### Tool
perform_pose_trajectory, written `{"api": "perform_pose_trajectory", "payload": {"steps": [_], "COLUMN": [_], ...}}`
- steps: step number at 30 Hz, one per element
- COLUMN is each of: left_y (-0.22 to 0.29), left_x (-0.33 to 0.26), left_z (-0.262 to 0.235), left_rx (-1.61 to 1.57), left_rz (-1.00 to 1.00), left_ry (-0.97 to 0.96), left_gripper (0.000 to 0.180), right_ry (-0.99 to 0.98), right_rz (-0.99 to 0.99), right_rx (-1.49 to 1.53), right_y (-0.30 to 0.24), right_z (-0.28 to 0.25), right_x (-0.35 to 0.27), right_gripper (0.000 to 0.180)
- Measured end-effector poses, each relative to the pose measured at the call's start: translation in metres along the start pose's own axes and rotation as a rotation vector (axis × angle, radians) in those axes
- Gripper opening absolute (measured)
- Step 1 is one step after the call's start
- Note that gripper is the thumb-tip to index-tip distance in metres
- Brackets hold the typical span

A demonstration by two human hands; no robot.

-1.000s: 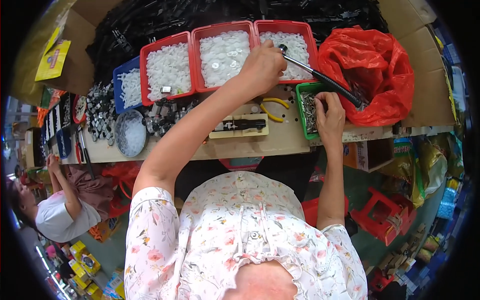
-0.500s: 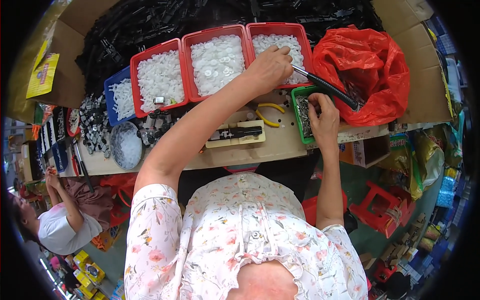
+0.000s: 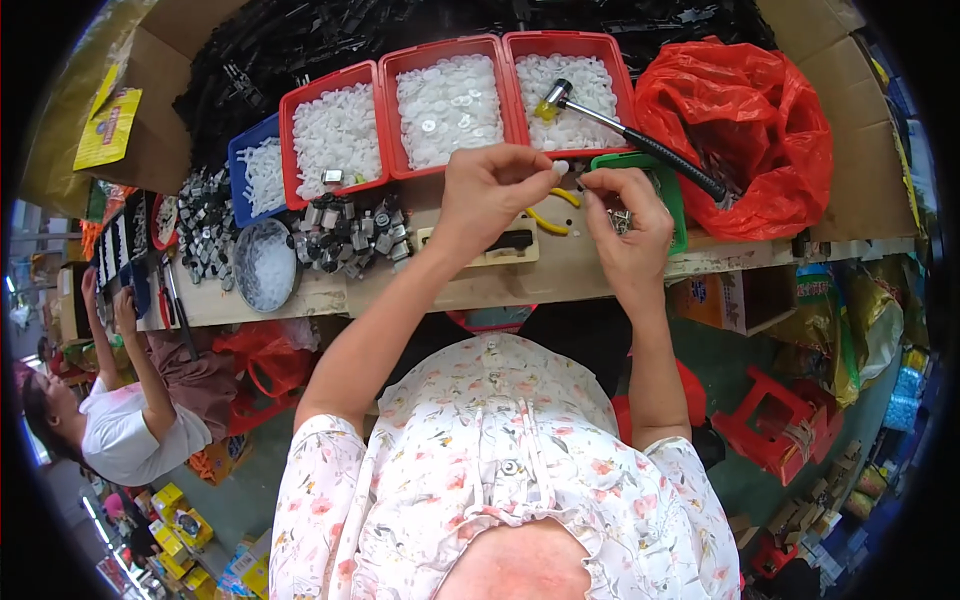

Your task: Assembling small electronic components using various parts from bins and basic tools.

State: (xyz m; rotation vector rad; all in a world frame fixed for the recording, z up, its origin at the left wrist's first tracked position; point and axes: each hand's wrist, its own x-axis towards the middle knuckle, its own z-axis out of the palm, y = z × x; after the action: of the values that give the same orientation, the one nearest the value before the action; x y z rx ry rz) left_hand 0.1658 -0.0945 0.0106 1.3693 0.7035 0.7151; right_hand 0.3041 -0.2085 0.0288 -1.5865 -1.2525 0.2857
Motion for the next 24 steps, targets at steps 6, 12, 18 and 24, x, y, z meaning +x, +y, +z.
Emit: {"api": "perform_pose_trajectory", "payload": {"steps": [6, 12, 18, 24], "left_y": [-0.013, -0.006, -0.007, -0.009], "left_x": [-0.032, -0.042, -0.050, -0.050], "left_z": [-0.009, -0.022, -0.027, -0.028], "left_rx": [-0.074, 0.356, 0.297, 0.397], "left_rz": [0.077, 0.499, 0.470, 0.587], "left_ry": [0.085, 0.144, 0.182, 0.221], "left_gripper": [0.012, 0.009, 0.009, 0.011], "right_ry": [-0.079, -0.083, -0.090, -0.071], "right_rz": [-0.058, -0.066, 0.077, 0.180], "right_rx": [0.025, 0.029, 0.175, 0.358], "right_y": [-0.007, -0.017, -0.021, -0.015], "right_z": [0.021, 0.032, 0.042, 0.049], "right_x": [-0.009, -0.015, -0.020, -0.026], "right_gripper": [0.016, 0.016, 0.012, 0.012]}}
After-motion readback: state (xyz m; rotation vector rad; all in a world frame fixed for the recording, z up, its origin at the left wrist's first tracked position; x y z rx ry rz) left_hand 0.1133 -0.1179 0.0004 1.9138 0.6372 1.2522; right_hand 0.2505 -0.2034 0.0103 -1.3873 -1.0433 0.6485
